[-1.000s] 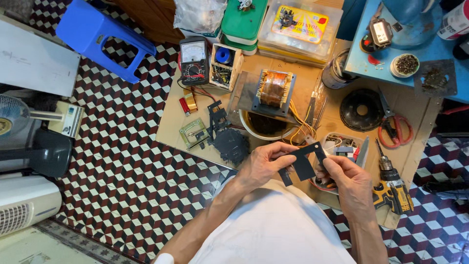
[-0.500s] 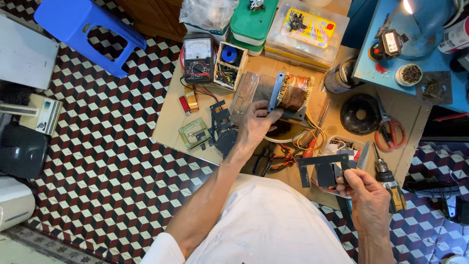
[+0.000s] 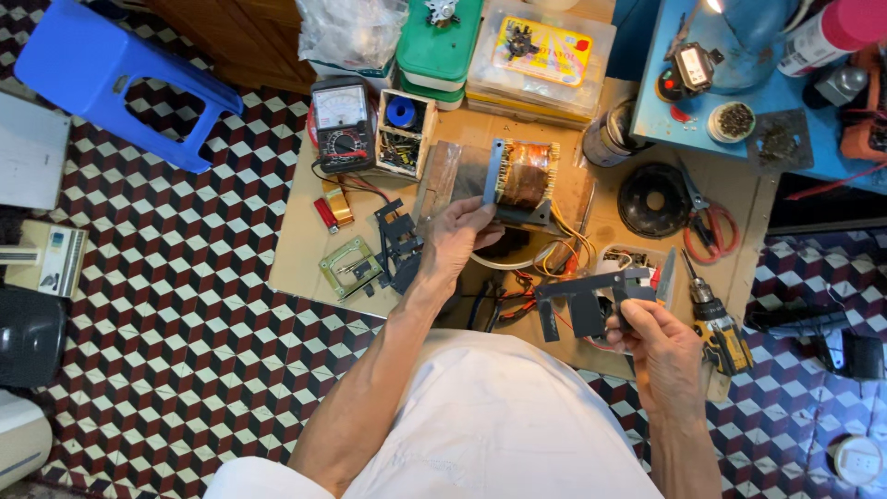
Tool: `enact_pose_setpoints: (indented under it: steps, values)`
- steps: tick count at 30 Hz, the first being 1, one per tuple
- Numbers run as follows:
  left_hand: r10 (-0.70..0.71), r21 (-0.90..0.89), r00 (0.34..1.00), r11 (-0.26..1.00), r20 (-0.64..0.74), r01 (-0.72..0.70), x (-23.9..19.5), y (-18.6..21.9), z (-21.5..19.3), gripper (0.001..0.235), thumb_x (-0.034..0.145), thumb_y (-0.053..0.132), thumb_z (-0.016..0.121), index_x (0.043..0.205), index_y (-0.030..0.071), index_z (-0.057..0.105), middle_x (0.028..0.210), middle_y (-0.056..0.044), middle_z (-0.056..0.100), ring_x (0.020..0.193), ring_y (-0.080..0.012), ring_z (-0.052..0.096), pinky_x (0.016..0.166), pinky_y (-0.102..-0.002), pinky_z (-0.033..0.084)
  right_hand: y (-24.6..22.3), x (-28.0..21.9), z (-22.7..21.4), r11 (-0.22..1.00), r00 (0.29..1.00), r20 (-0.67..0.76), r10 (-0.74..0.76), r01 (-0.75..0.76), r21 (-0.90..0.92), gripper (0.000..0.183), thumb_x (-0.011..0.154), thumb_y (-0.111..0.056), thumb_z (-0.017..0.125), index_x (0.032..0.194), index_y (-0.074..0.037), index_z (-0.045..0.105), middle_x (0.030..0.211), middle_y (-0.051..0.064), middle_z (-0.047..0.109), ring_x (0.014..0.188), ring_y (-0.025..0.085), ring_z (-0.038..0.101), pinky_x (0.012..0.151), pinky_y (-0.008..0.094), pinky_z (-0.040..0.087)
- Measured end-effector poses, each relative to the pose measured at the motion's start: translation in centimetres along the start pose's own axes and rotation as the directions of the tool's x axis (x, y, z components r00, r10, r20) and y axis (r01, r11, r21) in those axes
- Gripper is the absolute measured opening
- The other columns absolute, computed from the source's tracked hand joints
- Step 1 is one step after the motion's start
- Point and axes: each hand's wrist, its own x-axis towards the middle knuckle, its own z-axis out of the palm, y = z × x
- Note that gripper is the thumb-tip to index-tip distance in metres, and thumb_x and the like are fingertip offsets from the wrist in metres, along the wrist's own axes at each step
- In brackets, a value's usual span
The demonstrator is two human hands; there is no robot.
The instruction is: The person retrieves dark laminated sheets from a bucket and repeatedly places them against a copper-wound transformer core, testing fit and alignment. They handle multiple sheets and the transformer core, moving them between the bucket and the workbench.
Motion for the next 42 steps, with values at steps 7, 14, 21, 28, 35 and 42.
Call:
enact_pose_setpoints:
  steps: [7, 14, 21, 28, 35, 42]
  values:
    - [0.009, 0.022, 1.000, 1.000, -0.006, -0.009, -1.5, 1.5, 0.0, 0.044, 0.095, 0.020, 0.067, 0.131, -0.003, 0.059, 0.107, -0.010, 0.072, 0.091, -0.0170, 0.073, 0.081, -0.029, 0.061, -0.9, 0.0, 0.3, 0.999, 0.997, 0.062, 0.042, -0.044, 0.027, 0.018, 0.099, -0.016, 0.068, 0.101, 0.001, 0.071, 0.085, 0.009, 0.072, 0.070, 0.014, 0.064, 0.066, 0.025, 0.051]
    - [0.133, 0.511, 0.984, 0.841, 0.122, -0.177, -9.7, 3.2, 1.9, 0.034, 0.099, 0.026, 0.066, 0.122, 0.001, 0.070, 0.103, -0.007, 0.076, 0.092, -0.0093, 0.069, 0.081, -0.023, 0.057, -1.5, -0.5, 1.2, 0.998, 0.990, 0.127, 0.055, -0.053, -0.015, 0.017, 0.099, -0.014, 0.067, 0.099, 0.002, 0.072, 0.083, 0.008, 0.072, 0.070, 0.013, 0.063, 0.063, 0.025, 0.048]
    - [-0.140, 0.362, 0.919, 0.932, 0.367, -0.003, -10.1, 1.7, 5.0, 0.031, 0.097, 0.017, 0.069, 0.121, -0.003, 0.071, 0.099, -0.006, 0.076, 0.084, -0.0078, 0.067, 0.075, -0.024, 0.056, -1.8, -1.4, 2.2, 0.979, 0.986, 0.156, -0.055, 0.084, -0.187, 0.023, 0.102, -0.017, 0.062, 0.106, 0.003, 0.074, 0.086, 0.008, 0.073, 0.074, 0.010, 0.063, 0.070, 0.024, 0.053]
    - [-0.323, 0.116, 0.906, 0.946, 0.275, 0.302, -10.9, 3.4, 3.0, 0.032, 0.096, 0.015, 0.067, 0.123, -0.001, 0.064, 0.093, -0.007, 0.075, 0.077, -0.0112, 0.070, 0.070, -0.025, 0.058, -2.0, -0.8, 1.5, 0.983, 0.985, 0.073, -0.159, 0.165, -0.083, 0.034, 0.105, -0.013, 0.054, 0.132, 0.006, 0.061, 0.100, 0.014, 0.074, 0.086, 0.016, 0.070, 0.077, 0.027, 0.057]
    - [-0.236, -0.047, 0.955, 0.968, 0.178, 0.248, -12.9, 5.2, 2.0, 0.036, 0.087, 0.009, 0.074, 0.121, 0.006, 0.061, 0.098, -0.006, 0.076, 0.081, -0.0099, 0.070, 0.077, -0.027, 0.059, -2.0, 0.2, 1.3, 0.987, 0.984, 0.079, -0.157, 0.155, 0.038, 0.051, 0.102, -0.008, 0.055, 0.150, 0.002, 0.043, 0.104, 0.018, 0.072, 0.089, 0.020, 0.072, 0.080, 0.029, 0.057]
    - [0.046, 0.036, 0.991, 0.998, -0.123, -0.042, -7.4, 7.7, -4.1, 0.032, 0.093, 0.018, 0.071, 0.120, 0.001, 0.066, 0.102, -0.005, 0.076, 0.083, -0.0089, 0.070, 0.077, -0.024, 0.055, -2.1, 1.1, 1.8, 0.993, 0.994, 0.085, -0.064, 0.054, 0.109, 0.032, 0.104, -0.009, 0.058, 0.133, 0.004, 0.055, 0.111, 0.019, 0.073, 0.096, 0.021, 0.072, 0.086, 0.030, 0.055]
